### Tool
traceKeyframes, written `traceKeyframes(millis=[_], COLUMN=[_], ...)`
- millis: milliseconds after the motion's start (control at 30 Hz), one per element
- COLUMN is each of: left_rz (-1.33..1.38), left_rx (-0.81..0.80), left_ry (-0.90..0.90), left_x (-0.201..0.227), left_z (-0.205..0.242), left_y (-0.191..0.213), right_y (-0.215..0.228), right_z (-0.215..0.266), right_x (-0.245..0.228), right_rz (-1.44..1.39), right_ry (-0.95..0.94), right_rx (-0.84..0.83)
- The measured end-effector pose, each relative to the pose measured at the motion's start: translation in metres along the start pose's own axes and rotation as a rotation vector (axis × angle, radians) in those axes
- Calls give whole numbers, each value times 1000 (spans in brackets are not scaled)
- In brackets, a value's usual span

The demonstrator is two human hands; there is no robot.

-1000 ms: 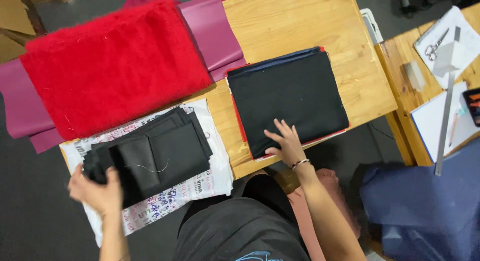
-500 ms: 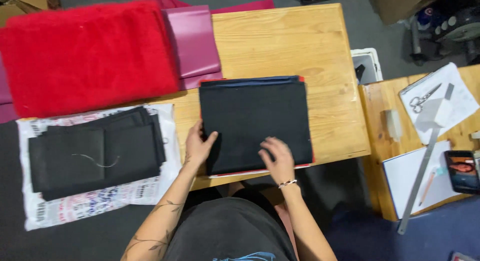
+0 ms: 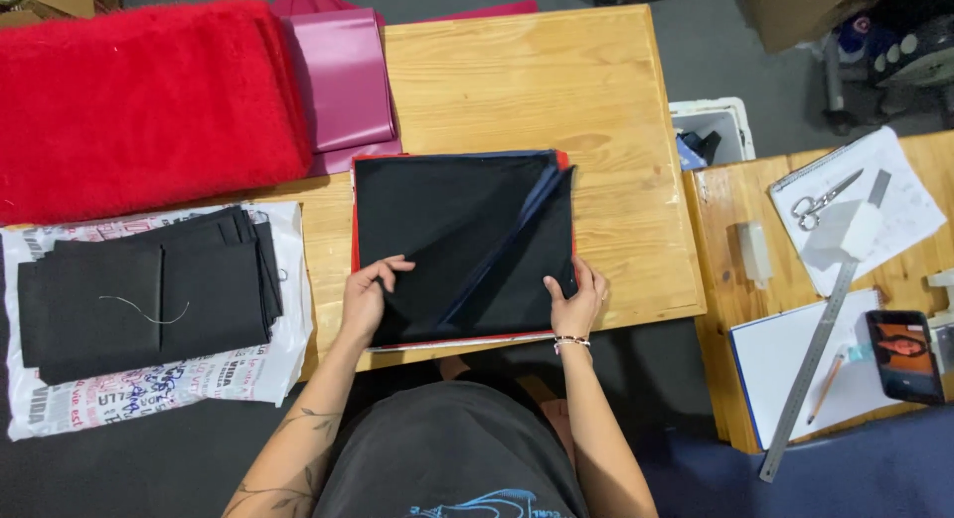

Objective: Folding different colored fabric pieces and placing them into a plastic bag, followed by sorting through a pile of fabric scraps on a workbench.

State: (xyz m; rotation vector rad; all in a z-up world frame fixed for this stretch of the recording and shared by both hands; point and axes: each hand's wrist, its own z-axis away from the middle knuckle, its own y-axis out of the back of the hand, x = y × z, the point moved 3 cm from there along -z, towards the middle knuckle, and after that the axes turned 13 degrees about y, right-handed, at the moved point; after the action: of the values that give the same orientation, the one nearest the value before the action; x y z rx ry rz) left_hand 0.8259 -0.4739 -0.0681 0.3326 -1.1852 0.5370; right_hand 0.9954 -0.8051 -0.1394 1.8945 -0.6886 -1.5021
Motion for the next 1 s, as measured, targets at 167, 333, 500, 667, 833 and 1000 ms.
traceKeyframes(millis=[167, 333, 500, 667, 833, 1000], left_rz=[364, 810, 836, 393, -66, -1006], left_rx=[-195, -448, -570, -63, 425, 366], left_ry=[54, 132, 56, 75, 77, -421], left_x=[-22, -80, -89, -79, -26, 101], left_z=[-15, -40, -46, -48, -30, 10], left_y=[33, 58, 55, 61, 55, -17], right_y=[-14, -2, 10, 42, 43, 58], right_z=[-7, 1, 7, 8, 11, 12], right_x=[21, 13, 9, -51, -49, -86], right_rz=[-172, -697, -483, -540, -489, -480], right_ry=[-23, -65, 82, 70, 117, 315], right_rx=[23, 74, 19, 67, 83, -68])
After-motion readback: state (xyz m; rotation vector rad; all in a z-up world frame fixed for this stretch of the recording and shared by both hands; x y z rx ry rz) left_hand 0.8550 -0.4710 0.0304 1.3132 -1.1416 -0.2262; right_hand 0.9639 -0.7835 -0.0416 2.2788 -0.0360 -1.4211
